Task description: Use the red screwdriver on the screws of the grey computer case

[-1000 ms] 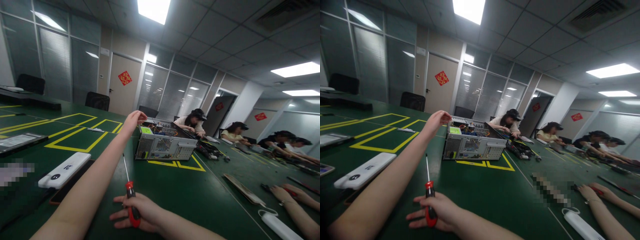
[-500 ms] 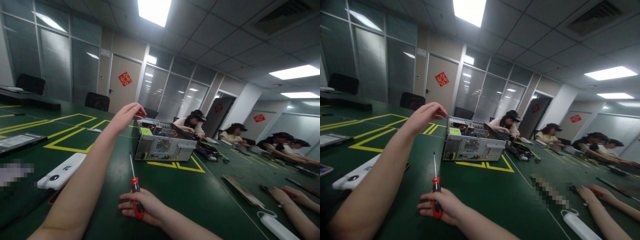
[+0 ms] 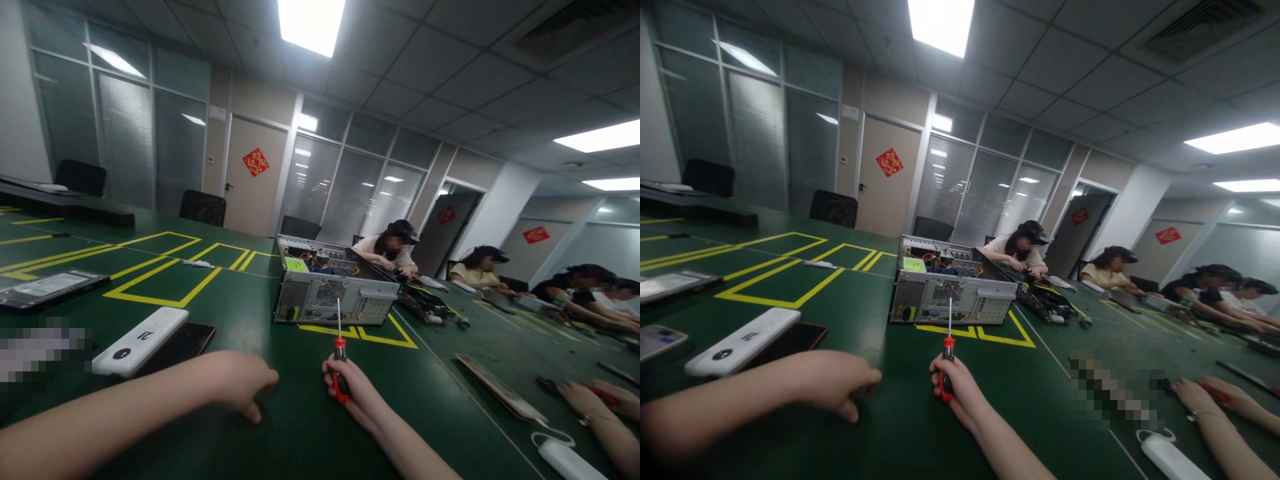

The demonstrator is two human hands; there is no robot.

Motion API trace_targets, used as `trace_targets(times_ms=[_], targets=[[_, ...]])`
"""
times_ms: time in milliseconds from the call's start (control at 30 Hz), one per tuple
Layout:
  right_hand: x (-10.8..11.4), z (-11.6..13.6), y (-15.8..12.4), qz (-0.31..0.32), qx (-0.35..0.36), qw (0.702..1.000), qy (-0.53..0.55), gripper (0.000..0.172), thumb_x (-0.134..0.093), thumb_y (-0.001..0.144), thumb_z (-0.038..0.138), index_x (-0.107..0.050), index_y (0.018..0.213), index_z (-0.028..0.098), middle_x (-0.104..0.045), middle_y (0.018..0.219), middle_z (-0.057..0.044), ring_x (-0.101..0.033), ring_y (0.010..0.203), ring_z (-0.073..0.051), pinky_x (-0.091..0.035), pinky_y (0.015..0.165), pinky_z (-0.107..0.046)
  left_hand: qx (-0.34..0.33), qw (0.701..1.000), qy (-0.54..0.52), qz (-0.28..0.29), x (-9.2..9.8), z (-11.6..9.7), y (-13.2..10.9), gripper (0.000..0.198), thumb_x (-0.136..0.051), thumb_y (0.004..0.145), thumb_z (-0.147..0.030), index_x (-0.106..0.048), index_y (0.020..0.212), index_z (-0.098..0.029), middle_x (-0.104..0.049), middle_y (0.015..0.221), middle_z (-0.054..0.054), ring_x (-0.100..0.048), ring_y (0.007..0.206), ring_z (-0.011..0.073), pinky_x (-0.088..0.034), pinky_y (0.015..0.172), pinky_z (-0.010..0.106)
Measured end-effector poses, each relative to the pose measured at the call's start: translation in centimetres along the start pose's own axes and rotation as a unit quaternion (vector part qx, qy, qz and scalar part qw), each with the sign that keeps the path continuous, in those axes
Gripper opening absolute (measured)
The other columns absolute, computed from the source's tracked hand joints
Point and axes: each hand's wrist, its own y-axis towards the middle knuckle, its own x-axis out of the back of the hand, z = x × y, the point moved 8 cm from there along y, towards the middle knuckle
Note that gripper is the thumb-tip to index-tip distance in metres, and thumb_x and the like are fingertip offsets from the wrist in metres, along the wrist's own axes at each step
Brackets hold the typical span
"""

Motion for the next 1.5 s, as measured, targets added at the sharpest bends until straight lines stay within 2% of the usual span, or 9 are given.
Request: trace_targets(times_ms=[167, 400, 533, 633, 733, 900, 967, 1033, 1500], targets=[[-0.8, -0.3, 0.1, 0.02, -0.003, 0.999, -0.043, 0.019, -0.065, 0.072, 0.032, -0.052, 0.075, 0.017, -0.055, 0.068, 0.002, -0.048, 0.057, -0.007, -0.036, 0.05, -0.02, 0.009, 0.999, 0.046, 0.022, -2.2, 0.3, -0.2, 0.029, -0.072, 0.061, -0.017, -0.067, 0.09, -0.022, -0.066, 0.08, 0.007, -0.062, 0.071, 0.0254, -0.04, 0.054, 0.027], [-0.9, 0.0, -0.1, 0.022, 0.001, 0.998, -0.052, 0.021, -0.064, 0.072, 0.033, -0.052, 0.077, 0.017, -0.055, 0.071, 0.001, -0.047, 0.057, -0.007, -0.037, 0.051, -0.021, -0.025, 0.996, 0.073, 0.045, -3.0, -0.4, 0.2, 0.012, -0.06, 0.072, -0.015, -0.065, 0.08, -0.021, -0.067, 0.076, 0.005, -0.061, 0.067, 0.0214, -0.039, 0.054, 0.027], [-1.2, 0.2, -0.3, 0.021, 0.011, 0.997, -0.08, 0.024, -0.065, 0.071, 0.035, -0.05, 0.076, 0.017, -0.054, 0.07, 0.002, -0.047, 0.057, -0.008, -0.037, 0.051, -0.021, -0.031, 0.997, 0.059, 0.03, -2.3, 0.2, 0.9, 0.011, -0.055, 0.071, -0.015, -0.064, 0.076, -0.02, -0.064, 0.071, 0.003, -0.056, 0.059, 0.0178, -0.038, 0.051, 0.026], [-1.5, 0.5, -0.5, 0.026, 0.036, 0.99, -0.135, 0.023, -0.062, 0.073, 0.037, -0.049, 0.077, 0.018, -0.052, 0.064, 0.004, -0.046, 0.053, -0.008, -0.036, 0.051, -0.021, -0.05, 0.996, -0.074, 0.009, -0.5, 1.4, 1.9, 0.009, -0.057, 0.068, -0.017, -0.06, 0.077, -0.018, -0.06, 0.071, 0.001, -0.054, 0.06, 0.0143, -0.04, 0.053, 0.024], [-1.9, 1.0, -0.7, 0.041, 0.062, 0.975, -0.21, 0.022, -0.06, 0.076, 0.037, -0.047, 0.078, 0.019, -0.05, 0.06, 0.006, -0.045, 0.049, -0.008, -0.034, 0.049, -0.022, -0.084, 0.932, -0.352, 0.005, 1.4, 2.7, 2.9, 0.01, -0.057, 0.073, -0.021, -0.052, 0.081, -0.018, -0.056, 0.07, -0.002, -0.056, 0.063, 0.0119, -0.044, 0.059, 0.023], [-3.3, 1.0, -1.5, 0.078, 0.09, 0.951, -0.284, 0.021, -0.06, 0.076, 0.036, -0.047, 0.079, 0.019, -0.048, 0.062, 0.005, -0.048, 0.054, -0.01, -0.039, 0.051, -0.024, -0.117, 0.705, -0.689, -0.121, 4.3, 5.1, 3.8, 0.011, -0.061, 0.076, -0.021, -0.053, 0.08, -0.015, -0.05, 0.067, -0.004, -0.048, 0.056, 0.0041, -0.038, 0.054, 0.015], [-3.8, 0.7, -1.9, 0.086, 0.094, 0.944, -0.306, 0.019, -0.059, 0.077, 0.034, -0.047, 0.078, 0.019, -0.047, 0.061, 0.005, -0.047, 0.052, -0.01, -0.039, 0.05, -0.024, -0.108, 0.649, -0.738, -0.15, 4.4, 5.2, 3.8, 0.014, -0.065, 0.075, -0.021, -0.056, 0.082, -0.014, -0.052, 0.07, -0.003, -0.049, 0.059, 0.0034, -0.04, 0.057, 0.014], [-4.2, 0.3, -2.2, 0.09, 0.09, 0.936, -0.328, 0.017, -0.058, 0.077, 0.032, -0.047, 0.077, 0.019, -0.048, 0.063, 0.005, -0.047, 0.052, -0.009, -0.04, 0.051, -0.024, -0.104, 0.629, -0.75, -0.176, 4.3, 4.9, 3.7, 0.017, -0.069, 0.074, -0.023, -0.058, 0.083, -0.013, -0.054, 0.072, -0.001, -0.052, 0.062, 0.004, -0.042, 0.059, 0.014], [-4.7, -1.0, -2.1, 0.092, 0.07, 0.938, -0.328, 0.017, -0.057, 0.078, 0.032, -0.045, 0.078, 0.02, -0.043, 0.054, 0.009, -0.042, 0.043, -0.007, -0.034, 0.043, -0.021, -0.119, 0.614, -0.748, -0.221, 4.1, 3.8, 3.4, 0.021, -0.073, 0.073, -0.026, -0.059, 0.083, -0.014, -0.056, 0.078, -0.001, -0.052, 0.064, 0.0033, -0.045, 0.064, 0.015]])
